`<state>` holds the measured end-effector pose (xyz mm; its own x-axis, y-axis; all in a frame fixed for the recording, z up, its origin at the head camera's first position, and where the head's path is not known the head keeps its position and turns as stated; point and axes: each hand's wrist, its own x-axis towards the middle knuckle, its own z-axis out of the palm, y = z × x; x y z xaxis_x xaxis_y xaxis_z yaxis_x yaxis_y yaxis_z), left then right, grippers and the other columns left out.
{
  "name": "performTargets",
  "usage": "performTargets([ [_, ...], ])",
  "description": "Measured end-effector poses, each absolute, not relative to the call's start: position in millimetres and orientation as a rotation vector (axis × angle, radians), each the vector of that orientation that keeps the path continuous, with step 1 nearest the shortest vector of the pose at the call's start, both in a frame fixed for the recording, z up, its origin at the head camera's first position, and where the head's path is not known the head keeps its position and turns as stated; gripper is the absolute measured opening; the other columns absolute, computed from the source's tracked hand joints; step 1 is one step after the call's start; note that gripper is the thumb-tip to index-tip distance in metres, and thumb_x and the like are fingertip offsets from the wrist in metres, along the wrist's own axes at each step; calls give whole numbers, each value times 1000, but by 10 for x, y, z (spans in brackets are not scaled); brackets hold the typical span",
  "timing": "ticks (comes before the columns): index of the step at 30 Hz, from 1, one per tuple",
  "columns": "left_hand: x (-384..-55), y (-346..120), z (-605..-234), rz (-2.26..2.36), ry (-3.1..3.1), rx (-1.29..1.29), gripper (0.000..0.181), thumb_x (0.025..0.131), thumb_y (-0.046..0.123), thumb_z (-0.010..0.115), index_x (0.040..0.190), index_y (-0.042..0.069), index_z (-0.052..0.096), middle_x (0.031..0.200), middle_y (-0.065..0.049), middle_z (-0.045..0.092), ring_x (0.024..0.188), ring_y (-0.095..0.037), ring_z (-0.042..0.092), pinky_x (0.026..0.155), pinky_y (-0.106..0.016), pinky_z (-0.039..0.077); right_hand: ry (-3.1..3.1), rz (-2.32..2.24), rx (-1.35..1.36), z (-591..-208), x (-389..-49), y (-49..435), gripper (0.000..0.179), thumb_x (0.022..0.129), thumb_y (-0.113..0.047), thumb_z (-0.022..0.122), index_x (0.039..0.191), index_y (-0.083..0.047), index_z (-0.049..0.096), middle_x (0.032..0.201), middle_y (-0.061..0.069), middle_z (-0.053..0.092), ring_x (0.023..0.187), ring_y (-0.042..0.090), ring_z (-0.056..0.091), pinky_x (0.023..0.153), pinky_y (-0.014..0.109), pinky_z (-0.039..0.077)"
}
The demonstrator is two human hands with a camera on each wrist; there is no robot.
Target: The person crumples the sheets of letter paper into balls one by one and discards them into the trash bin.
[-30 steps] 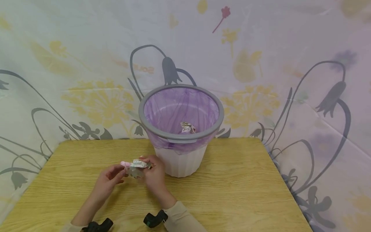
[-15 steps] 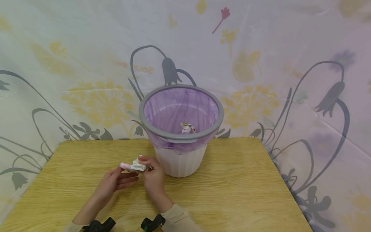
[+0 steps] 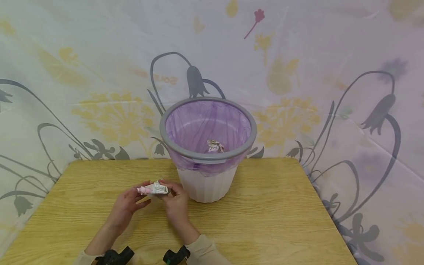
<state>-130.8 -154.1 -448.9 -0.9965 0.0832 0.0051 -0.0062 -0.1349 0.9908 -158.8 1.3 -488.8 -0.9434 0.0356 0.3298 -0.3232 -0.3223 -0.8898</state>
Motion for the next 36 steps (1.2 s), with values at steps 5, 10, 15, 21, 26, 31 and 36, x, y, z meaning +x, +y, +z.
performTargets([
  [5, -1317, -1514, -4451, 2379, 1972, 146, 46, 106, 11, 49, 142, -16, 41, 146, -28, 44, 114, -7, 60, 91, -29, 52, -1633, 2319, 422, -4868, -1600, 27, 26, 76, 19, 72, 101, 17, 64, 110, 31, 66, 110, 23, 65, 88, 33, 55],
  [10, -1313, -1490, -4478, 2477, 1887, 232, 46, 103, 4, 52, 145, -11, 39, 134, -5, 62, 115, -10, 61, 92, -26, 52, -1655, 2207, 471, -4818, -1616, 54, 22, 75, 18, 73, 96, 13, 67, 106, 25, 69, 108, 30, 66, 91, 35, 54],
  [15, -1311, -1477, -4510, 2588, 1825, 301, 39, 100, -2, 55, 138, 7, 52, 127, -2, 67, 107, -11, 65, 84, -23, 54, -1639, 2184, 555, -4797, -1618, 77, 21, 75, 17, 74, 94, 13, 66, 106, 25, 69, 107, 34, 66, 91, 37, 54],
  [21, -1338, -1500, -4521, 2529, 1908, 363, 38, 97, -3, 59, 135, 0, 56, 131, -4, 64, 103, -11, 62, 82, -24, 54, -1610, 2201, 622, -4817, -1622, 106, 22, 76, 18, 73, 97, 16, 66, 107, 27, 68, 109, 26, 66, 92, 36, 53],
  [26, -1380, -1507, -4523, 2428, 1969, 336, 44, 92, -3, 67, 135, -9, 54, 130, -8, 57, 99, -14, 59, 81, -24, 55, -1602, 2205, 667, -4839, -1627, 130, 22, 77, 18, 73, 97, 18, 65, 109, 24, 69, 109, 21, 65, 92, 36, 53],
  [31, -1412, -1521, -4507, 2368, 1994, 260, 46, 89, -3, 71, 132, -9, 57, 127, -8, 59, 98, -15, 60, 80, -25, 56, -1620, 2134, 738, -4876, -1644, 168, 21, 78, 18, 72, 98, 16, 68, 110, 17, 72, 110, 20, 64, 92, 35, 53],
  [36, -1424, -1539, -4478, 2352, 2042, 137, 44, 87, -2, 74, 127, -12, 58, 117, -1, 65, 96, -17, 62, 77, -27, 57, -1689, 1921, 891, -4743, -1575, 210, 21, 75, 23, 71, 96, 18, 70, 103, 31, 67, 111, 38, 63, 95, 39, 52],
])
